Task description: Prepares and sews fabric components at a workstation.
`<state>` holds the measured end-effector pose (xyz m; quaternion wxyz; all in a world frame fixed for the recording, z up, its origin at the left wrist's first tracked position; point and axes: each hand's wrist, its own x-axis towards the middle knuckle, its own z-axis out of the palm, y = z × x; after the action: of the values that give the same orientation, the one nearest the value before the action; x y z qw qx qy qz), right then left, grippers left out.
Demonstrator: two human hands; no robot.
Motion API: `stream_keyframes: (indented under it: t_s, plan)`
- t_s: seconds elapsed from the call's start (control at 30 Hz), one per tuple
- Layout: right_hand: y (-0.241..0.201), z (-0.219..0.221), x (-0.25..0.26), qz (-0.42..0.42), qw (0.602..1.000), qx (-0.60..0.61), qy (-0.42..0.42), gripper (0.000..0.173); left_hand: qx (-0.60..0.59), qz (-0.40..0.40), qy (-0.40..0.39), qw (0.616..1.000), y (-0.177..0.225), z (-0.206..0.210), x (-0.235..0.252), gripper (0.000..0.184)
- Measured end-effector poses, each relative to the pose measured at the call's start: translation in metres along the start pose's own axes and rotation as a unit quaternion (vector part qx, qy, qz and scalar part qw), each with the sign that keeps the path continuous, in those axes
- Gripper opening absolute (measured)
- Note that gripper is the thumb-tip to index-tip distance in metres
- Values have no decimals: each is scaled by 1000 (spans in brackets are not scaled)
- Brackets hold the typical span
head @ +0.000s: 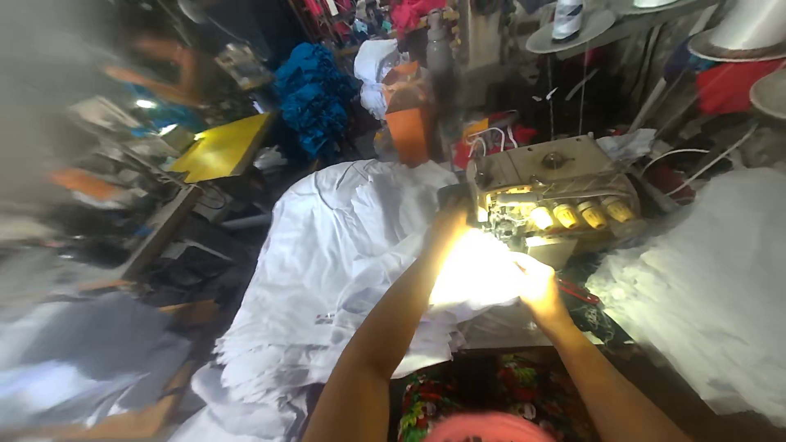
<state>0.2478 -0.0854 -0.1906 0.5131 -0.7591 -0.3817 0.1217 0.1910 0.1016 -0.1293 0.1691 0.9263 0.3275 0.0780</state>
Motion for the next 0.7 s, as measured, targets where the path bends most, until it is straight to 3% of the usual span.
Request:
stream_keyframes:
  t_s: [0.07,0.13,0.23,0.27,0.33,0.43,0.5,0.57,0.6,0.7]
  plan:
    - [-7,-12,-7,-40,992,-122,-8,25,-3,19,-18,1000,-5,-11,-8,37]
    - [-17,-20,-15,-139,965,-218,36,24,40,48,-33,998,-14,-25,-18,30]
    - [-40,-10,-34,-303,919,-249,29,43,79,72,-42,993,-21,-33,-29,21]
    - [-46,-2,-39,-347,900,-266,-4,41,72,73,-45,994,-19,-36,-29,22]
    - [-52,10,-39,-393,877,-270,-59,24,5,67,-41,997,-14,-45,-26,24]
    - [-55,9,-27,-375,914,-150,-31,13,-224,8,-43,974,-9,-54,-24,20]
    - [-63,-7,-24,-277,960,42,-18,14,-446,-78,-70,889,-13,-55,-31,19]
    - [-62,-21,-20,-190,954,226,50,17,-622,-93,-80,773,-21,-52,-43,28]
    - [-56,-22,-17,-199,939,264,96,24,-683,-79,-72,722,-22,-50,-52,32]
    - [-26,-9,-14,-310,934,142,107,37,-798,-27,-14,601,-9,-43,-93,43]
